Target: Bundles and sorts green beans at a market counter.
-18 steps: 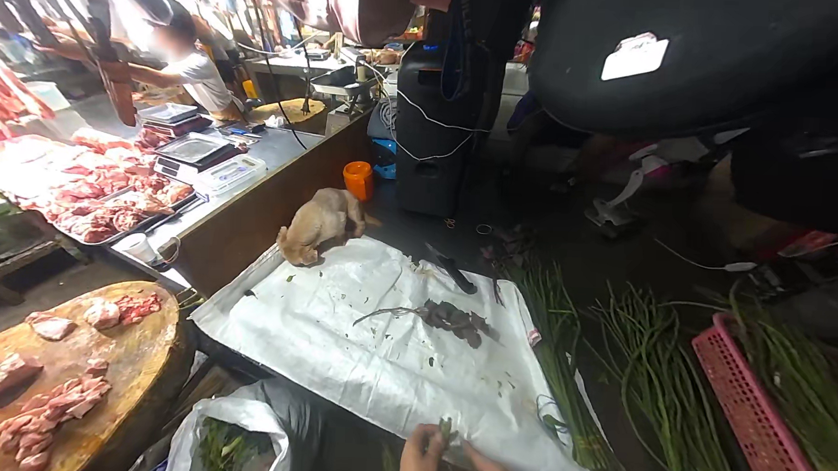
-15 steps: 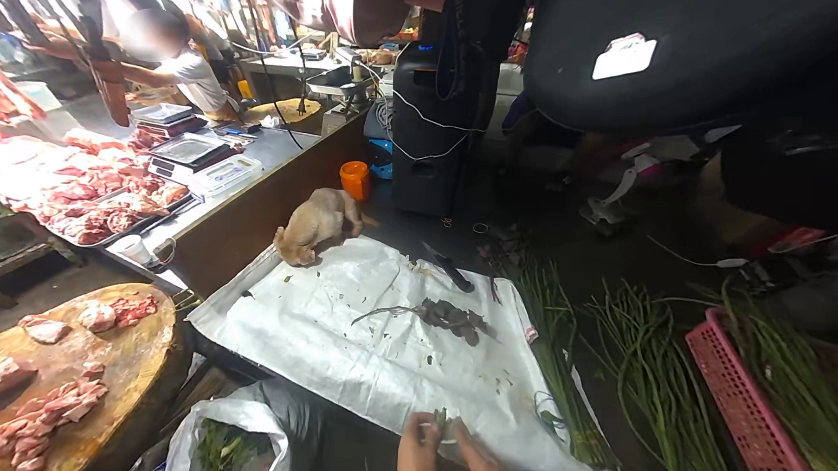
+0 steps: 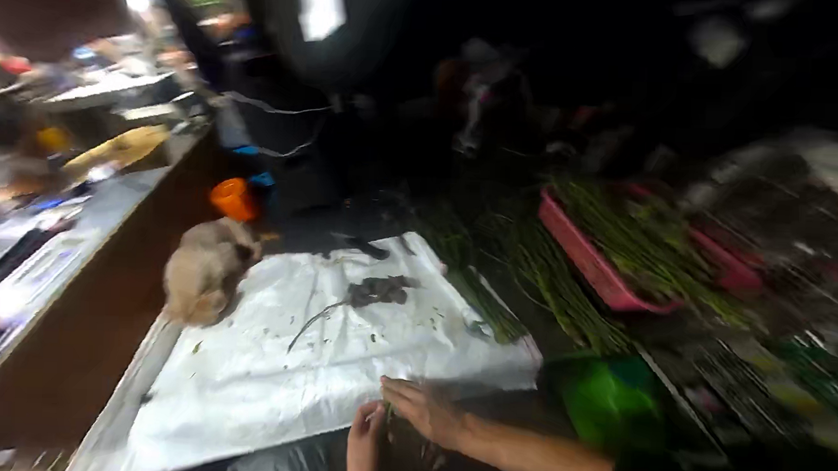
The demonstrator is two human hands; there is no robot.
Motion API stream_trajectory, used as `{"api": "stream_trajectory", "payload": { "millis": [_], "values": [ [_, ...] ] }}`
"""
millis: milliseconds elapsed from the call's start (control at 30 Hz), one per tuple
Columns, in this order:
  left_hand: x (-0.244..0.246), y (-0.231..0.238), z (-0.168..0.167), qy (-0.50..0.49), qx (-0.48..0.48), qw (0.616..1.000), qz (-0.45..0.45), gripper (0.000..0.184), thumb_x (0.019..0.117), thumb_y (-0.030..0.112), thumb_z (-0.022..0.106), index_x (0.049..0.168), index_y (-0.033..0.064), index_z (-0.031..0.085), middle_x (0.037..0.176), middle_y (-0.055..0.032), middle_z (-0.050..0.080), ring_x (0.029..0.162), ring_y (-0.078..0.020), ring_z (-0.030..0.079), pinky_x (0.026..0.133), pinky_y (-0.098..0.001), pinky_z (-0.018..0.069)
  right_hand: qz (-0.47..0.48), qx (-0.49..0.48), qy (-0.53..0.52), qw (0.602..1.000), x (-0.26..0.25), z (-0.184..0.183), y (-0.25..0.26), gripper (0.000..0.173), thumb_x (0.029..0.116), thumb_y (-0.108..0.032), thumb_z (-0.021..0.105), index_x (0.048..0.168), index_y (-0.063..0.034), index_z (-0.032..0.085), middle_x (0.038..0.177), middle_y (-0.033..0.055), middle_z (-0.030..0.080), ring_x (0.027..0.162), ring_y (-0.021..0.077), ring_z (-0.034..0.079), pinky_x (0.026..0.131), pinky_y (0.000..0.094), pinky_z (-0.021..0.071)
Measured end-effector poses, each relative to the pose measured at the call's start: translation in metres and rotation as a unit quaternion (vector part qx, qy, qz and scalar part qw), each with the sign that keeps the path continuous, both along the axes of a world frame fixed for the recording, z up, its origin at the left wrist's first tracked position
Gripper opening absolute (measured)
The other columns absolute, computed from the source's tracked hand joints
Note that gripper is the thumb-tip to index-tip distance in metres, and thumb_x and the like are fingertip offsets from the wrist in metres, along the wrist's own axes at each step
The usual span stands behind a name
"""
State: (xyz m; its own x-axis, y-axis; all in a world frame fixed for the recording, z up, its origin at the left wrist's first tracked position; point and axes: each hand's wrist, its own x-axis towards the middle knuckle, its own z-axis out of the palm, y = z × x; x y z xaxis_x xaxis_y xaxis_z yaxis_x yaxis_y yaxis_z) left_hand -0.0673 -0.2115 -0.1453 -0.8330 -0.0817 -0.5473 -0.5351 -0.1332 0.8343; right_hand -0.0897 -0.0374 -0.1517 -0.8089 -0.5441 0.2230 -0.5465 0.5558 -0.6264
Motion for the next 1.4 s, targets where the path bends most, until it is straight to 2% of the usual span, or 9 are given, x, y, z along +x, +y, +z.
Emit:
{"api": "stream_trajectory", "payload": {
  "millis": [233,400,500,633,800,900,1100,1233,1400],
  "values": [
    [0.007,-0.022,0.002,0.110,-0.011,0.962,-0.250,0.018,0.0983,0.008,0.054,0.110,-0.0005,0.064,0.085,-0.0029,0.069,0.071,-0.0086,0.065,0.067,-0.0283,0.0576,0.026,-0.046,-0.144,0.988,0.010,0.021,0.023,0.021,0.0950,-0.003,0.067,0.116,0.0001,0.066,0.099,0.0233,0.070,0.094,0.0399,0.070,0.084,0.0569,0.0563],
    [0.010,-0.004,0.003,0.113,-0.030,0.958,-0.262,0.007,0.0936,0.000,0.059,0.100,0.0022,0.056,0.079,0.0011,0.065,0.069,-0.0055,0.063,0.065,-0.0249,0.0561,-0.066,-0.203,-0.356,0.910,0.022,0.011,0.037,0.035,0.0872,-0.006,0.080,0.117,0.0046,0.066,0.104,0.0225,0.069,0.095,0.0323,0.068,0.090,0.0506,0.0537],
    [0.014,0.011,0.001,0.090,-0.025,0.959,-0.269,0.019,0.0948,0.000,0.058,0.112,0.0004,0.049,0.080,-0.0004,0.064,0.070,-0.0065,0.064,0.066,-0.0263,0.0566,-0.079,-0.301,-0.448,0.838,0.030,-0.005,0.056,0.036,0.0893,0.003,0.066,0.124,0.0057,0.061,0.106,0.0202,0.068,0.087,0.0260,0.066,0.081,0.0451,0.0556],
    [0.019,0.027,0.006,0.068,-0.003,0.942,-0.329,0.028,0.0980,0.002,0.055,0.123,-0.0014,0.045,0.093,-0.0066,0.068,0.078,-0.0113,0.068,0.070,-0.0304,0.0587,-0.029,-0.281,-0.575,0.768,0.038,0.016,0.083,0.040,0.1063,-0.030,0.057,0.133,-0.0001,0.056,0.112,0.0198,0.067,0.085,0.0273,0.068,0.079,0.0471,0.0577],
    [0.026,0.045,0.008,0.084,0.067,0.932,-0.347,0.044,0.0943,0.005,0.061,0.133,0.0011,0.040,0.111,-0.0118,0.069,0.098,-0.0185,0.070,0.087,-0.0377,0.0599,-0.017,-0.194,-0.532,0.824,0.034,0.028,0.100,0.040,0.1044,-0.030,0.062,0.123,0.0044,0.062,0.094,0.0193,0.070,0.073,0.0236,0.068,0.073,0.0422,0.0584],
    [0.029,0.069,0.020,0.122,-0.042,0.889,-0.439,0.067,0.0860,0.013,0.078,0.138,-0.0027,0.040,0.108,-0.0086,0.072,0.097,-0.0147,0.072,0.091,-0.0353,0.0604,-0.028,-0.220,-0.488,0.844,0.034,0.052,0.125,0.031,0.1028,-0.023,0.064,0.117,0.0044,0.064,0.088,0.0148,0.071,0.067,0.0177,0.067,0.066,0.0360,0.0574],
    [0.042,0.096,0.044,0.070,-0.254,0.766,-0.586,0.037,0.0926,0.023,0.072,0.124,0.0037,0.068,0.108,-0.0154,0.074,0.101,-0.0276,0.071,0.096,-0.0524,0.0554,-0.163,-0.414,-0.351,0.824,0.038,0.140,0.262,0.020,0.0983,-0.018,0.057,0.108,-0.0039,0.066,0.080,-0.0014,0.068,0.062,0.0056,0.064,0.055,0.0231,0.0545],
    [0.005,0.102,0.096,0.019,-0.344,0.719,-0.603,0.046,0.0962,0.029,0.071,0.135,0.0067,0.063,0.119,-0.0207,0.070,0.111,-0.0376,0.068,0.101,-0.0607,0.0508,-0.240,-0.430,-0.333,0.804,0.047,0.139,0.353,0.019,0.0960,-0.021,0.057,0.105,-0.0096,0.069,0.083,-0.0027,0.070,0.061,0.0051,0.064,0.053,0.0205,0.0542],
    [-0.106,0.168,0.190,0.045,-0.551,0.605,-0.573,0.030,0.1035,0.025,0.058,0.119,0.0012,0.069,0.112,-0.0252,0.070,0.110,-0.0460,0.065,0.101,-0.0689,0.0426,-0.220,-0.393,-0.290,0.844,0.070,0.115,0.399,0.018,0.0968,-0.022,0.063,0.110,-0.0103,0.069,0.085,-0.0012,0.074,0.066,0.0088,0.070,0.057,0.0243,0.0593]
  ]
}}
